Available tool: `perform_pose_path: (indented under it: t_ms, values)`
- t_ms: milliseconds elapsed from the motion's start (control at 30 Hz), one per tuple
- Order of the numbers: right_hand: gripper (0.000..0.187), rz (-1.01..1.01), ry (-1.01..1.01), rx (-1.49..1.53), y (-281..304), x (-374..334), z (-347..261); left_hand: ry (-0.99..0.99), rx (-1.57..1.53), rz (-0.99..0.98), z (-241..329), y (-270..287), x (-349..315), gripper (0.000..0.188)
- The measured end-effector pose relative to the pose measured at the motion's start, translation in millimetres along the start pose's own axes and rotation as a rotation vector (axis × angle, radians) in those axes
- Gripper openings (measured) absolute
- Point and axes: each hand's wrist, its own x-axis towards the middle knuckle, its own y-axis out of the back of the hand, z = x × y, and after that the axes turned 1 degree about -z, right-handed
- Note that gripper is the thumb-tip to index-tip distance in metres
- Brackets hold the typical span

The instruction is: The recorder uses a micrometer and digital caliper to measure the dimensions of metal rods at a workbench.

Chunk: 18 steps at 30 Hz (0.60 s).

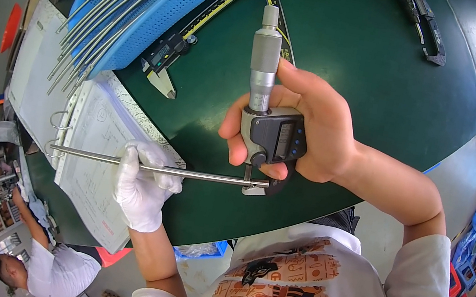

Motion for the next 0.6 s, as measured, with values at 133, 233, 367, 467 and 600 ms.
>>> perform_pose_path:
  t_ms: [133, 233, 367, 467, 600]
  values:
    - [0.072, 0.030, 0.037, -0.045, -1.4, 1.3, 0.8, -0.012, 0.012, -0.040, -0.8, 2.5, 0.5, 0.031]
    - [0.071, 0.053, 0.054, -0.135, -1.9, 0.5, -0.3, -0.006, 0.001, -0.006, -1.1, 0.3, -0.1, 0.031]
    - [0.068, 0.023, 0.038, -0.097, -1.9, -0.2, 0.0, -0.015, 0.020, -0.069, -0.3, 4.7, -1.0, 0.031]
    - [0.070, 0.016, 0.040, -0.112, -1.9, -0.3, 0.1, -0.019, 0.019, -0.068, -0.2, 2.4, -0.7, 0.031]
    - [0.077, 0.036, 0.025, -0.106, -2.2, 0.2, -0.3, -0.012, 0.025, 0.001, -1.6, -5.0, -1.8, 0.032]
